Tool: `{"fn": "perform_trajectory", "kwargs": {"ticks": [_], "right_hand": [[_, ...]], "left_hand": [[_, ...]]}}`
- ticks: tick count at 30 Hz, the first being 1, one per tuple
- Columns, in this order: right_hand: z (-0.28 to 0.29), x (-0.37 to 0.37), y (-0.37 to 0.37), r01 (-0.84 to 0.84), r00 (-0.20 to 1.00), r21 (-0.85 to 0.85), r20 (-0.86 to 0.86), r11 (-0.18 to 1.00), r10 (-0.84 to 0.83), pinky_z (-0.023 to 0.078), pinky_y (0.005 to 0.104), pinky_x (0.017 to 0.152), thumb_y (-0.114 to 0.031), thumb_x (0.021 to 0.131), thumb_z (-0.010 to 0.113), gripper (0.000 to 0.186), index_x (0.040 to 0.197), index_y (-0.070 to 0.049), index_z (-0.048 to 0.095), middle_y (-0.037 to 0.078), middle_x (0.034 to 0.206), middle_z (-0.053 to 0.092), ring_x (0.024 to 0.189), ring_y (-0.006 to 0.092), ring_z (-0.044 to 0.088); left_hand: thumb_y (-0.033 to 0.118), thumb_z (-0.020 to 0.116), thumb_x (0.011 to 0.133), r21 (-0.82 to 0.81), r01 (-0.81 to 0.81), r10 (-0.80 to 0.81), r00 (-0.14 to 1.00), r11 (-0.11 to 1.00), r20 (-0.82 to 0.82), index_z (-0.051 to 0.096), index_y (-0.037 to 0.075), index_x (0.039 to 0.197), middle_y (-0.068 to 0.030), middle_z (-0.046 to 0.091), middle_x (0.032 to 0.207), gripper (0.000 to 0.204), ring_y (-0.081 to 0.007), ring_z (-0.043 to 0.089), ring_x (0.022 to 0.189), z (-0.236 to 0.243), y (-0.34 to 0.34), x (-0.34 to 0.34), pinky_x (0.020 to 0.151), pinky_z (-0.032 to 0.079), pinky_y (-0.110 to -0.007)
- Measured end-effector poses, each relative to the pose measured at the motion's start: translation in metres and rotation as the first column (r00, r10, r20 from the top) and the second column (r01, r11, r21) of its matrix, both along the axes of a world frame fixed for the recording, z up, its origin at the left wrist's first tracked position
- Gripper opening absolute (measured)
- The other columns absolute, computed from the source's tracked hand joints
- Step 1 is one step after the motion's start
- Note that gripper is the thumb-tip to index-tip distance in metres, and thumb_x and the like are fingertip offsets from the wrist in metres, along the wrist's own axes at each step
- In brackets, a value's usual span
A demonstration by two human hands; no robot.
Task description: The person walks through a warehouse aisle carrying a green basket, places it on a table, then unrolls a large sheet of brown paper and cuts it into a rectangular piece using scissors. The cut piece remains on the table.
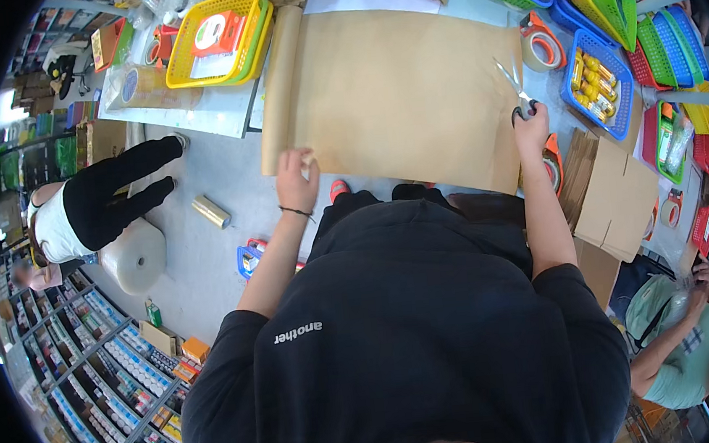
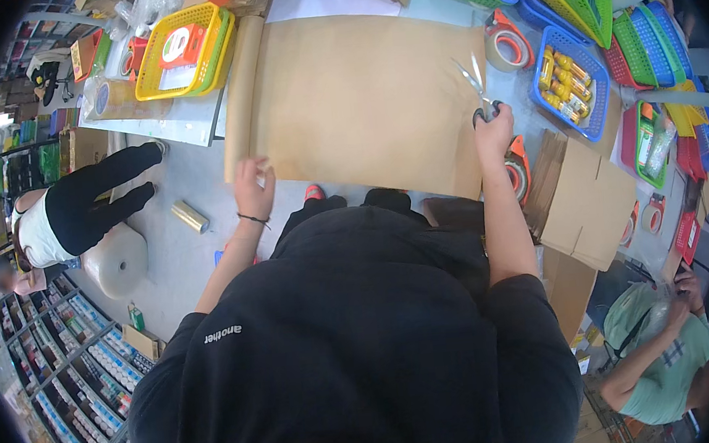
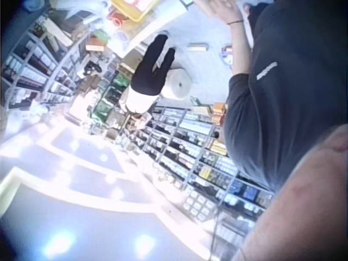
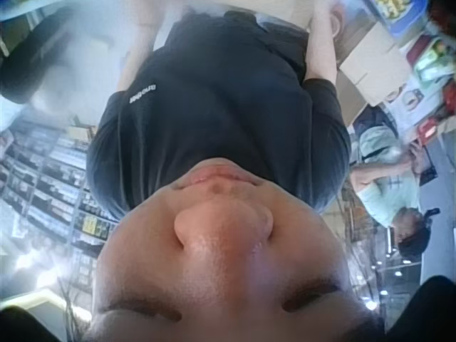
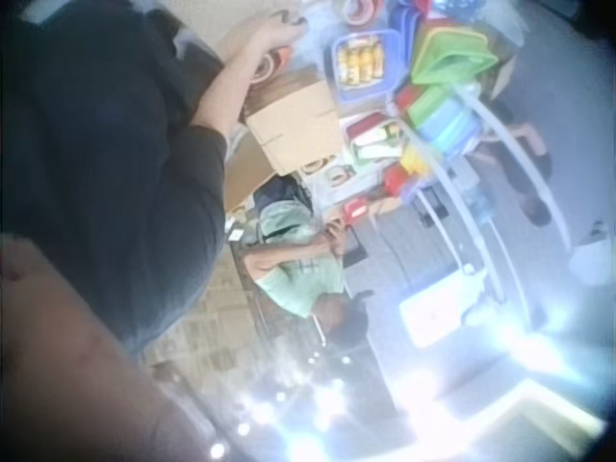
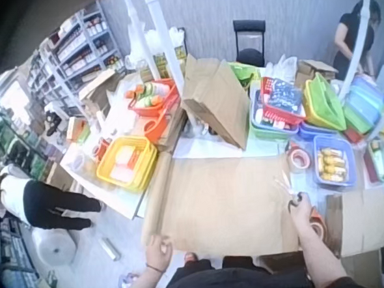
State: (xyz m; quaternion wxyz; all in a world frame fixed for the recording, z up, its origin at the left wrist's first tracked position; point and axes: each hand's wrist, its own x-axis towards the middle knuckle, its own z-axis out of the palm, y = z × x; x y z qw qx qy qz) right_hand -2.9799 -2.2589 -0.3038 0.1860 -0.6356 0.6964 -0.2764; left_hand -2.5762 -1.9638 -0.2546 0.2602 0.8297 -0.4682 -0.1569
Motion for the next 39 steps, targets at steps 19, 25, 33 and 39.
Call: {"fn": "perform_trajectory", "kwargs": {"ticks": [19,25,33,39], "right_hand": [[0.109,0.207,0.318,-0.581,0.718,0.675,0.688,0.455,-0.105,0.044,0.0235,0.063,-0.053,0.087,0.069,0.051,0.106,-0.005,0.062,0.002,0.089,0.065,0.074,0.0086,0.056],[0.098,0.224,0.339,-0.562,0.813,0.800,0.581,0.211,-0.039,0.043,0.0269,0.065,-0.075,0.083,0.054,0.074,0.105,-0.005,0.069,0.002,0.090,0.065,0.075,0.0122,0.053],[0.087,0.250,0.333,-0.585,0.811,0.793,0.573,0.172,0.116,0.044,0.0251,0.064,-0.079,0.083,0.049,0.082,0.112,-0.003,0.064,0.002,0.091,0.066,0.066,0.0102,0.053],[0.078,0.256,0.325,-0.437,0.877,0.810,0.480,0.390,-0.015,0.043,0.0245,0.060,-0.081,0.080,0.051,0.088,0.114,-0.001,0.063,0.004,0.092,0.066,0.062,0.0096,0.053]], "left_hand": [[0.032,0.068,0.092,0.732,-0.146,0.690,-0.253,0.666,-0.678,0.056,0.019,0.116,0.0056,0.055,0.122,0.029,-0.0136,0.053,0.111,-0.057,0.005,0.054,0.097,0.044,-0.052],[0.037,0.072,0.088,0.691,-0.044,0.655,-0.278,0.722,-0.702,0.059,0.023,0.103,0.0120,0.060,0.086,0.025,-0.0108,0.057,0.091,-0.039,0.014,0.065,0.095,0.041,-0.054],[0.043,0.077,0.083,0.700,0.030,0.689,-0.214,0.714,-0.693,0.062,0.028,0.093,0.0147,0.060,0.084,0.023,-0.0095,0.053,0.089,-0.031,0.011,0.069,0.102,0.029,-0.057],[0.041,0.076,0.084,0.688,0.034,0.682,-0.180,0.725,-0.709,0.063,0.027,0.094,0.0160,0.061,0.086,0.021,-0.0101,0.053,0.092,-0.037,0.006,0.063,0.102,0.028,-0.061]]}}
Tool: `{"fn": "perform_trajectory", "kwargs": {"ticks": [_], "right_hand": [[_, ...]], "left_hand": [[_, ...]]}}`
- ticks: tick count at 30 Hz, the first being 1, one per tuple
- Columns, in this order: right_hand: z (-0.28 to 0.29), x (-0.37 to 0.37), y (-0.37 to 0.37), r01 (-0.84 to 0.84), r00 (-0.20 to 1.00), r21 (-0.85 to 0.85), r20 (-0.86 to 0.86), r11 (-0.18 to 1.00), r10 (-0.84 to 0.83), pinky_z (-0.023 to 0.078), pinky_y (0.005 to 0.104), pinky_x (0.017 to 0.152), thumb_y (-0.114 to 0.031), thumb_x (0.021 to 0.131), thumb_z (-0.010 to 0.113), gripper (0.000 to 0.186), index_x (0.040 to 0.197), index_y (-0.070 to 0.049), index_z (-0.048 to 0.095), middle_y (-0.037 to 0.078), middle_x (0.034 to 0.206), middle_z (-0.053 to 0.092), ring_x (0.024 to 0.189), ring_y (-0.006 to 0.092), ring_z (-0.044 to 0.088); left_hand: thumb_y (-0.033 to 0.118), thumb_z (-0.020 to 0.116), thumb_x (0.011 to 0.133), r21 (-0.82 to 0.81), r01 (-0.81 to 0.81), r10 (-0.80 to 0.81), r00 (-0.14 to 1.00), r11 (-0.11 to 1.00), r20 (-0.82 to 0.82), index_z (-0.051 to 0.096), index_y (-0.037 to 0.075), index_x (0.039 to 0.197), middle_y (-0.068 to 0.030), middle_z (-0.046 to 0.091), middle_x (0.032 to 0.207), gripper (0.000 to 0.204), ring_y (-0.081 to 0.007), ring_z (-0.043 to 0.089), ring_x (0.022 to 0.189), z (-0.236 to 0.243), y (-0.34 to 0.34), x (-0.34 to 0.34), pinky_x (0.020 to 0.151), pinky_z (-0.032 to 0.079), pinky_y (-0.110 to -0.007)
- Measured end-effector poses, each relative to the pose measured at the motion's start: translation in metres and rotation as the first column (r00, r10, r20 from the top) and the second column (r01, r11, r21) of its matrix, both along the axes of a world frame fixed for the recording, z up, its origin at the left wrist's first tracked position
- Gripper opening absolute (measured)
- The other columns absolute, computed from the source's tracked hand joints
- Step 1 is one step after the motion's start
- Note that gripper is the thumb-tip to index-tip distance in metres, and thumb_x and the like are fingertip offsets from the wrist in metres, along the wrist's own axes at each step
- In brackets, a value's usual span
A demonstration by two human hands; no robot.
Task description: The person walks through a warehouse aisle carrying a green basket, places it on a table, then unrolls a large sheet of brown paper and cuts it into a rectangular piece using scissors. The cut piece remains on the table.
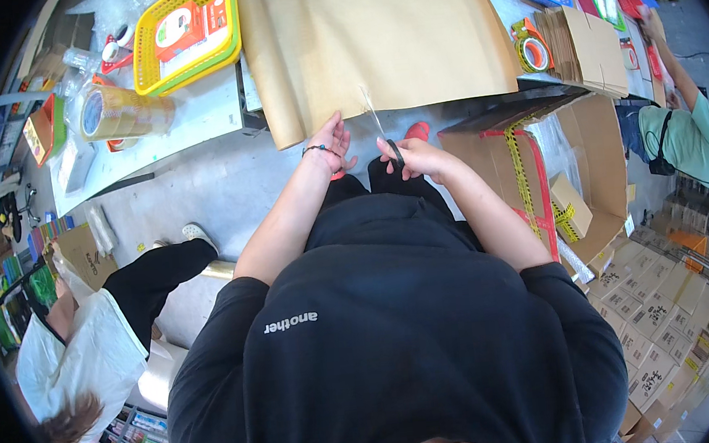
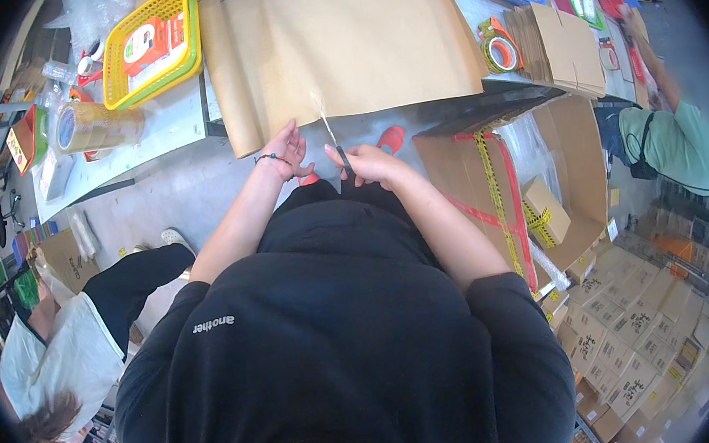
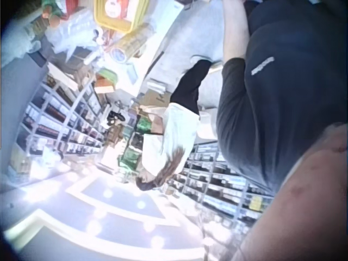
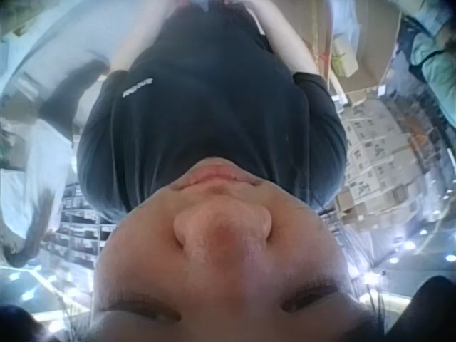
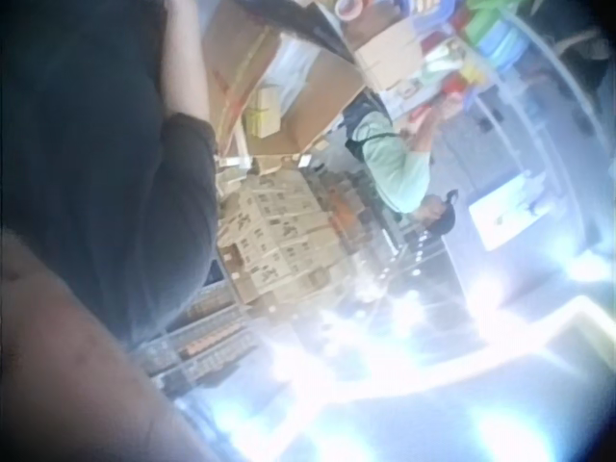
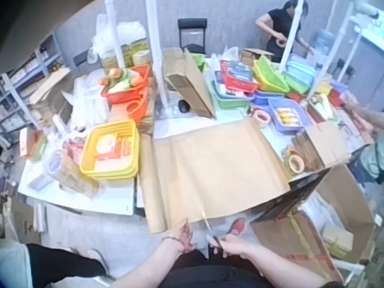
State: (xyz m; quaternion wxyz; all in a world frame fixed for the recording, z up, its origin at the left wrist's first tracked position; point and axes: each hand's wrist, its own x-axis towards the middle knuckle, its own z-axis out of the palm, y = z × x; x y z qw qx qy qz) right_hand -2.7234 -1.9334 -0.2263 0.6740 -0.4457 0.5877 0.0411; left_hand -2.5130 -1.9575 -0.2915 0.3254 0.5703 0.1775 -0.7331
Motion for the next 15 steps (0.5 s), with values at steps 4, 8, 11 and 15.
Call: {"fn": "perform_trajectory", "kwargs": {"ticks": [4,8,11,15], "right_hand": [[0.001,-0.001,-0.002,-0.017,0.998,0.034,-0.055,0.999,0.019,0.044,0.0246,0.061,-0.082,0.078,0.051,0.090,0.115,-0.001,0.063,0.004,0.094,0.066,0.061,0.0098,0.053],[0.009,-0.005,-0.002,0.031,1.000,0.106,-0.010,0.994,-0.030,0.048,0.0299,0.067,-0.086,0.075,0.050,0.093,0.112,-0.001,0.064,0.004,0.097,0.066,0.069,0.0137,0.056],[0.016,-0.019,-0.003,0.018,0.995,0.109,0.096,0.994,-0.028,0.049,0.0303,0.069,-0.085,0.075,0.050,0.093,0.115,-0.002,0.063,0.004,0.097,0.065,0.068,0.0136,0.055],[0.013,-0.043,-0.002,-0.072,0.997,-0.055,-0.016,0.996,0.071,0.049,0.0302,0.067,-0.084,0.076,0.051,0.088,0.102,-0.001,0.066,0.008,0.093,0.063,0.068,0.0158,0.058]], "left_hand": [[0.038,0.074,0.086,0.006,-0.027,0.027,1.000,1.000,0.011,0.062,0.026,0.100,0.0138,0.061,0.090,0.022,-0.0111,0.054,0.101,-0.008,-0.005,-0.008,0.102,0.028,-0.064],[0.030,0.071,0.090,-0.124,-0.163,0.151,0.983,0.979,-0.101,0.060,0.017,0.101,0.0066,0.062,0.091,0.020,-0.0130,0.058,0.102,-0.016,-0.005,-0.013,0.101,0.039,-0.060],[0.025,0.069,0.092,-0.132,-0.362,0.323,0.913,0.923,-0.247,0.059,0.010,0.102,0.0008,0.063,0.093,0.021,-0.0144,0.061,0.096,-0.020,-0.008,-0.015,0.099,0.049,-0.050],[0.024,0.069,0.091,-0.166,-0.353,0.309,0.920,0.921,-0.243,0.058,0.007,0.102,-0.0022,0.063,0.094,0.023,-0.0145,0.063,0.091,-0.021,-0.011,-0.015,0.096,0.052,-0.044]]}}
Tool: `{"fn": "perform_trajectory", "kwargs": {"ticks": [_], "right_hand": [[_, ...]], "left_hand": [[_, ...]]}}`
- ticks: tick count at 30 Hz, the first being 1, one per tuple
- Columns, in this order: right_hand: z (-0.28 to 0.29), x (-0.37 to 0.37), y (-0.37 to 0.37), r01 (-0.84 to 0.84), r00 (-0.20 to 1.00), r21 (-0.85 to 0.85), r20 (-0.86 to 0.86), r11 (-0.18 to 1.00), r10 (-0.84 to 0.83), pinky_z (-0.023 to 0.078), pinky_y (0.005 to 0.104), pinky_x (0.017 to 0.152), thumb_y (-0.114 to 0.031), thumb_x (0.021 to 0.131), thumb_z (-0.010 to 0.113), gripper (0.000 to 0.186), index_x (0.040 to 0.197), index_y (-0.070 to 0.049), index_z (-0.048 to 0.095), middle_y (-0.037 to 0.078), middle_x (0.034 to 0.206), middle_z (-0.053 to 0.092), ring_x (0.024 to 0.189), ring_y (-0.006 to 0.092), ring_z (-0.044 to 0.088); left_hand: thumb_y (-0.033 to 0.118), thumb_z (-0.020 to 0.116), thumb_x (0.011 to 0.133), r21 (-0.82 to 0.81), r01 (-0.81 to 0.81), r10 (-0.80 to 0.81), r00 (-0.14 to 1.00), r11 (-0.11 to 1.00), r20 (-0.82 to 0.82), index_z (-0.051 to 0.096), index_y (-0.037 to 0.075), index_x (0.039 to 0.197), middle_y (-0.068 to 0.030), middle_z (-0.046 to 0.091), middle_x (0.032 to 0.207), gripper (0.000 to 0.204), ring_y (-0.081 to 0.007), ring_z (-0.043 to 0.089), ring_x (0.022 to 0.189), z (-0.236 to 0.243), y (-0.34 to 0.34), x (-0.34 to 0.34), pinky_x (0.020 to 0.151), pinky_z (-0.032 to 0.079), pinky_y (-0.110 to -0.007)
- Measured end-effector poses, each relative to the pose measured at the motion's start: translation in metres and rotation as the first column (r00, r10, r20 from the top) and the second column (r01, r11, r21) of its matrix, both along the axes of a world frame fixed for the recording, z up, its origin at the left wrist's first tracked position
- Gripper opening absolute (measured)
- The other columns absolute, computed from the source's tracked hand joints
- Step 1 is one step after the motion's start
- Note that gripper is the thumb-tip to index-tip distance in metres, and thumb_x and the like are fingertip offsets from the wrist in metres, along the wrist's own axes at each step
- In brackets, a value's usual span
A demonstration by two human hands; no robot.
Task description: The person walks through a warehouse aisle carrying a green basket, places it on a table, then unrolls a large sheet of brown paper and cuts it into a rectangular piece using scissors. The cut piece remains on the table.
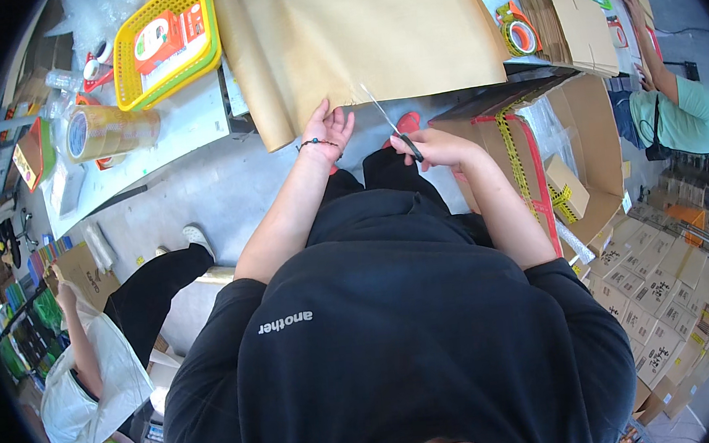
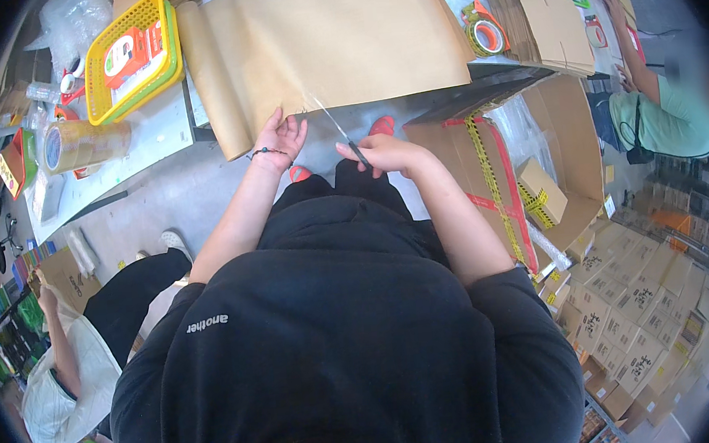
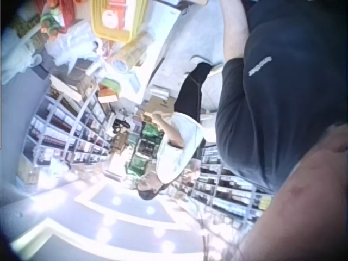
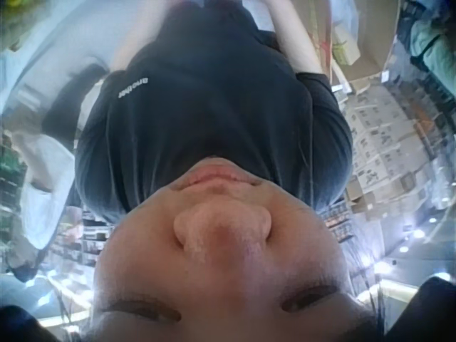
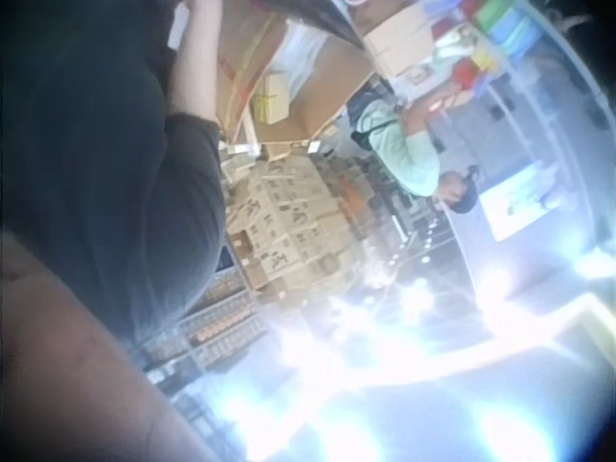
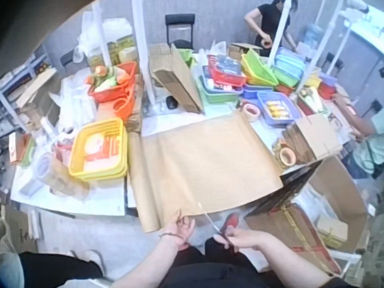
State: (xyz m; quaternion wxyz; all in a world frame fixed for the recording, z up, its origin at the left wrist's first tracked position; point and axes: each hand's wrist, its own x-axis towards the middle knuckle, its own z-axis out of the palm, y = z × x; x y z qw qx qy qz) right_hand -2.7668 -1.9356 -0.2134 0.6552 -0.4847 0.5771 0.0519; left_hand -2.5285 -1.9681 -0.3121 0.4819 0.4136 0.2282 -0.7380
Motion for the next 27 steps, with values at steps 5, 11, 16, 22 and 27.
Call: {"fn": "perform_trajectory", "kwargs": {"ticks": [5,11,16,22,27], "right_hand": [[-0.022,-0.039,0.014,-0.103,0.950,-0.131,-0.308,0.986,0.058,0.049,0.0333,0.057,-0.087,0.069,0.055,0.087,0.074,0.000,0.064,0.010,0.065,0.061,0.061,0.0215,0.061],[-0.005,-0.098,0.034,-0.014,0.942,0.002,-0.335,1.000,0.013,0.050,0.0340,0.062,-0.080,0.073,0.060,0.086,0.090,0.004,0.064,0.013,0.088,0.065,0.072,0.0224,0.063],[-0.024,-0.099,0.037,0.638,0.741,-0.254,-0.054,0.727,-0.670,0.047,0.0304,0.057,-0.059,0.079,0.073,0.068,0.101,0.005,0.060,0.009,0.087,0.063,0.069,0.0170,0.060],[-0.122,-0.115,-0.059,0.968,-0.075,-0.177,0.474,-0.178,-0.877,0.051,0.0263,0.057,-0.001,0.079,0.078,0.034,0.098,-0.003,0.050,0.005,0.088,0.057,0.066,0.0143,0.058],[-0.146,-0.149,-0.123,0.694,-0.050,-0.661,0.350,-0.284,-0.936,0.049,0.0284,0.075,0.001,0.080,0.070,0.037,0.112,0.002,0.050,0.008,0.102,0.060,0.089,0.0144,0.060]], "left_hand": [[0.025,0.071,0.090,0.097,0.184,-0.194,0.974,0.978,0.116,0.056,0.009,0.108,0.0027,0.061,0.101,0.029,-0.0125,0.062,0.097,-0.009,0.000,-0.006,0.097,0.051,-0.046],[0.023,0.073,0.088,0.108,0.182,-0.196,0.972,0.977,0.129,0.052,0.011,0.114,0.0010,0.056,0.112,0.035,-0.0137,0.061,0.097,-0.023,0.000,-0.006,0.095,0.050,-0.046],[0.023,0.073,0.088,0.019,0.109,-0.110,0.992,0.994,0.057,0.057,0.011,0.101,0.0006,0.057,0.091,0.023,-0.0126,0.059,0.087,-0.015,0.001,-0.004,0.094,0.052,-0.042],[0.023,0.073,0.089,0.000,0.148,-0.147,0.985,0.989,0.089,0.060,0.012,0.098,0.0023,0.059,0.088,0.020,-0.0117,0.059,0.087,-0.006,0.000,-0.004,0.090,0.053,-0.038],[0.025,0.073,0.088,0.053,0.219,-0.224,0.968,0.974,0.117,0.059,0.013,0.102,0.0027,0.058,0.092,0.022,-0.0116,0.059,0.093,-0.012,0.000,-0.002,0.091,0.053,-0.039]]}}
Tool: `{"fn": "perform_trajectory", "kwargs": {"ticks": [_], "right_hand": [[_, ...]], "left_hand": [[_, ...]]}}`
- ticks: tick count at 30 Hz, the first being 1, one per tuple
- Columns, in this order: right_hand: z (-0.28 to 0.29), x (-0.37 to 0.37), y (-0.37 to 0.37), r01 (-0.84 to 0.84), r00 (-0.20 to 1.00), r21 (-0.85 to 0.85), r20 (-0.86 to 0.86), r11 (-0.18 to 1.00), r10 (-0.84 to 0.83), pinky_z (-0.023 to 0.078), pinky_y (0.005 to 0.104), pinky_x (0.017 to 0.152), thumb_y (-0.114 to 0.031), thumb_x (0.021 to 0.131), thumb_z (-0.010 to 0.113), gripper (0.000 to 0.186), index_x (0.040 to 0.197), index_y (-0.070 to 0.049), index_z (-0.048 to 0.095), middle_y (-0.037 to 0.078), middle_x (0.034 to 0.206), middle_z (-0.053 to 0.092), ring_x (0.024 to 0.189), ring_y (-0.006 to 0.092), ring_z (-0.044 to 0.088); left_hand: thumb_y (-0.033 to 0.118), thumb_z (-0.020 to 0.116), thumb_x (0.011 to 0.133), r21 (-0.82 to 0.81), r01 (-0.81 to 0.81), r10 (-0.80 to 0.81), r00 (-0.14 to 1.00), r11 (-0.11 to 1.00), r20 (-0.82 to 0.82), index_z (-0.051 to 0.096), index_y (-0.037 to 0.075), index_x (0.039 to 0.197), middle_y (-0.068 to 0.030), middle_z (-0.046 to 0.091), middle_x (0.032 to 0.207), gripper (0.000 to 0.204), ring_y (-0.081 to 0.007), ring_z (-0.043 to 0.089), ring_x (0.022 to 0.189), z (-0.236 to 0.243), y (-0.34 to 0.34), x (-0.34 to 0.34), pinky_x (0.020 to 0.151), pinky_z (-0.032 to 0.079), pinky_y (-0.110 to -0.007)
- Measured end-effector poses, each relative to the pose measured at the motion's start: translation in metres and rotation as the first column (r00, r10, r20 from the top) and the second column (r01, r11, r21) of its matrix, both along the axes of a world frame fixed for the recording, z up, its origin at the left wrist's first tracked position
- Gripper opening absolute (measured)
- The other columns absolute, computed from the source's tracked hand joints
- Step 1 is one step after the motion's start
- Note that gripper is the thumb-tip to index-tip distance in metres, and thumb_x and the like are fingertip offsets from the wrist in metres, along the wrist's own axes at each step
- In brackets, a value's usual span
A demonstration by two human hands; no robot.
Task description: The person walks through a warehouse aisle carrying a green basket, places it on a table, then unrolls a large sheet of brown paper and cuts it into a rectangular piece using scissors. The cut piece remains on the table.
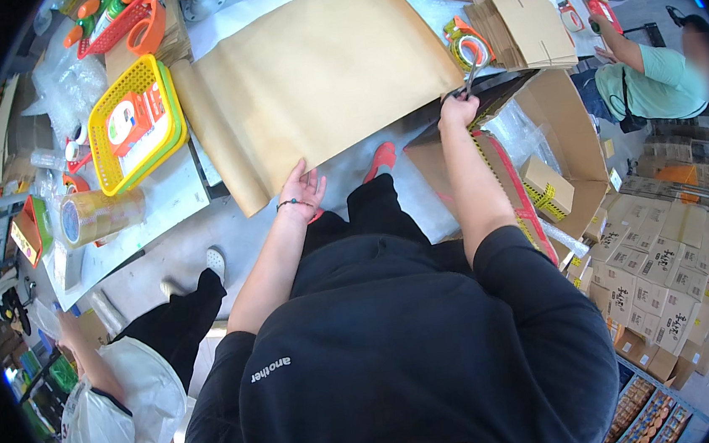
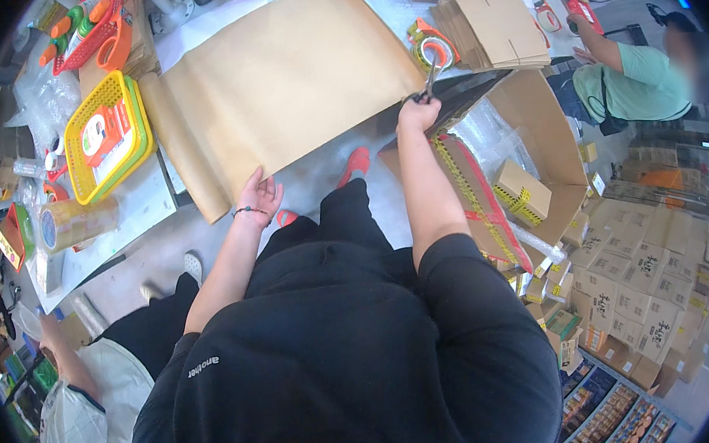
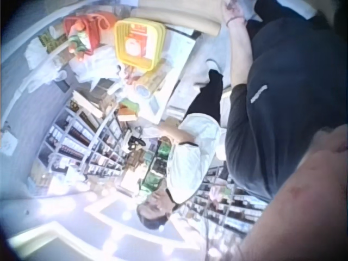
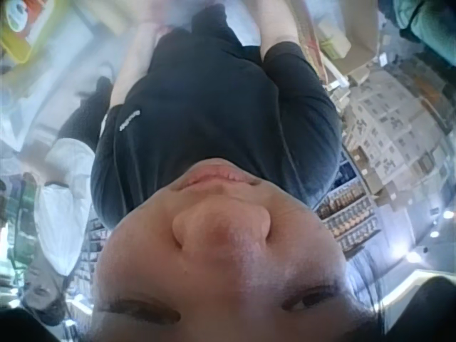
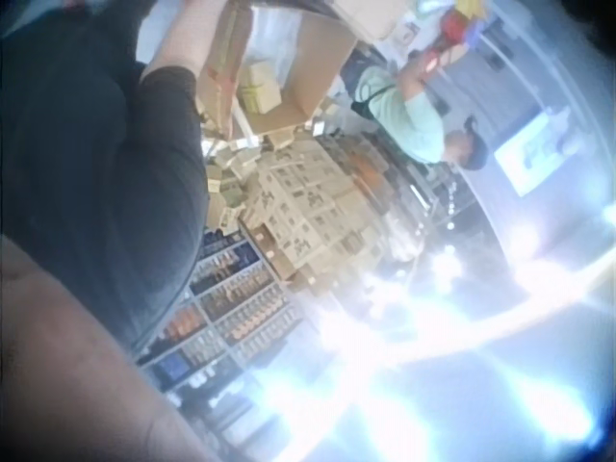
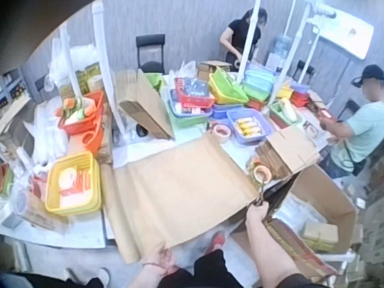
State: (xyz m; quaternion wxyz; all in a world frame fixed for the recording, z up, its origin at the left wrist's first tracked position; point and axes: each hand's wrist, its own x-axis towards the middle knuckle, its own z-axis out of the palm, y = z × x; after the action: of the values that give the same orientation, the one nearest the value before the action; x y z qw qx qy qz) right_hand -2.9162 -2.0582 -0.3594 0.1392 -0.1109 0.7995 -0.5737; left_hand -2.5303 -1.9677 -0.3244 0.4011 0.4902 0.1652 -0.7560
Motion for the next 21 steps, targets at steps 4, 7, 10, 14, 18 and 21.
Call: {"fn": "perform_trajectory", "kwargs": {"ticks": [4,7,10,14,18,21], "right_hand": [[0.007,-0.009,-0.015,-0.030,0.992,0.170,-0.112,0.985,0.049,0.049,0.0317,0.076,-0.005,0.081,0.070,0.035,0.109,0.003,0.051,0.008,0.094,0.061,0.083,0.0185,0.060],[0.022,-0.003,-0.019,-0.034,0.999,0.080,-0.034,0.996,0.037,0.048,0.0321,0.078,-0.004,0.080,0.071,0.039,0.111,0.005,0.048,0.009,0.095,0.059,0.082,0.0190,0.058],[0.049,0.020,-0.010,-0.170,0.978,0.009,-0.125,0.985,0.169,0.048,0.0298,0.071,-0.016,0.077,0.081,0.043,0.100,0.000,0.049,0.004,0.084,0.053,0.075,0.0150,0.055],[0.091,0.083,0.058,-0.685,0.724,-0.011,0.093,0.728,0.683,0.047,0.0306,0.059,-0.031,0.087,0.075,0.037,0.094,-0.002,0.053,0.003,0.077,0.056,0.066,0.0136,0.055],[0.120,0.134,0.143,-0.996,0.053,0.086,0.713,-0.013,0.699,0.047,0.0278,0.057,-0.064,0.088,0.058,0.062,0.102,-0.004,0.065,0.003,0.083,0.065,0.062,0.0114,0.057],[0.123,0.159,0.164,-0.963,-0.092,0.057,0.851,-0.265,0.517,0.045,0.0270,0.064,-0.077,0.083,0.053,0.079,0.107,-0.003,0.067,0.005,0.088,0.065,0.070,0.0139,0.056]], "left_hand": [[0.027,0.075,0.087,0.011,0.046,-0.047,0.996,0.999,0.079,0.058,0.013,0.105,0.0050,0.058,0.097,0.029,-0.0107,0.059,0.096,-0.007,0.000,-0.006,0.093,0.052,-0.039],[0.026,0.075,0.087,0.061,0.056,-0.064,0.988,0.997,0.138,0.055,0.012,0.112,0.0047,0.056,0.108,0.035,-0.0117,0.059,0.100,-0.009,-0.005,-0.012,0.095,0.051,-0.040],[0.022,0.076,0.086,0.076,0.034,-0.046,0.984,0.997,0.172,0.055,0.012,0.115,0.0030,0.056,0.111,0.037,-0.0137,0.059,0.102,-0.008,-0.010,-0.016,0.094,0.051,-0.041],[0.020,0.076,0.086,0.092,0.069,-0.087,0.972,0.993,0.218,0.053,0.013,0.118,0.0026,0.055,0.114,0.041,-0.0140,0.059,0.100,-0.005,-0.011,-0.016,0.093,0.051,-0.042],[0.025,0.076,0.085,0.096,0.147,-0.167,0.953,0.984,0.252,0.052,0.015,0.119,0.0038,0.054,0.115,0.042,-0.0128,0.057,0.102,-0.007,-0.012,-0.013,0.093,0.048,-0.042],[0.032,0.074,0.085,0.070,0.205,-0.216,0.946,0.976,0.241,0.054,0.017,0.115,0.0049,0.054,0.116,0.040,-0.0118,0.054,0.103,-0.012,-0.010,-0.009,0.097,0.041,-0.042]]}}
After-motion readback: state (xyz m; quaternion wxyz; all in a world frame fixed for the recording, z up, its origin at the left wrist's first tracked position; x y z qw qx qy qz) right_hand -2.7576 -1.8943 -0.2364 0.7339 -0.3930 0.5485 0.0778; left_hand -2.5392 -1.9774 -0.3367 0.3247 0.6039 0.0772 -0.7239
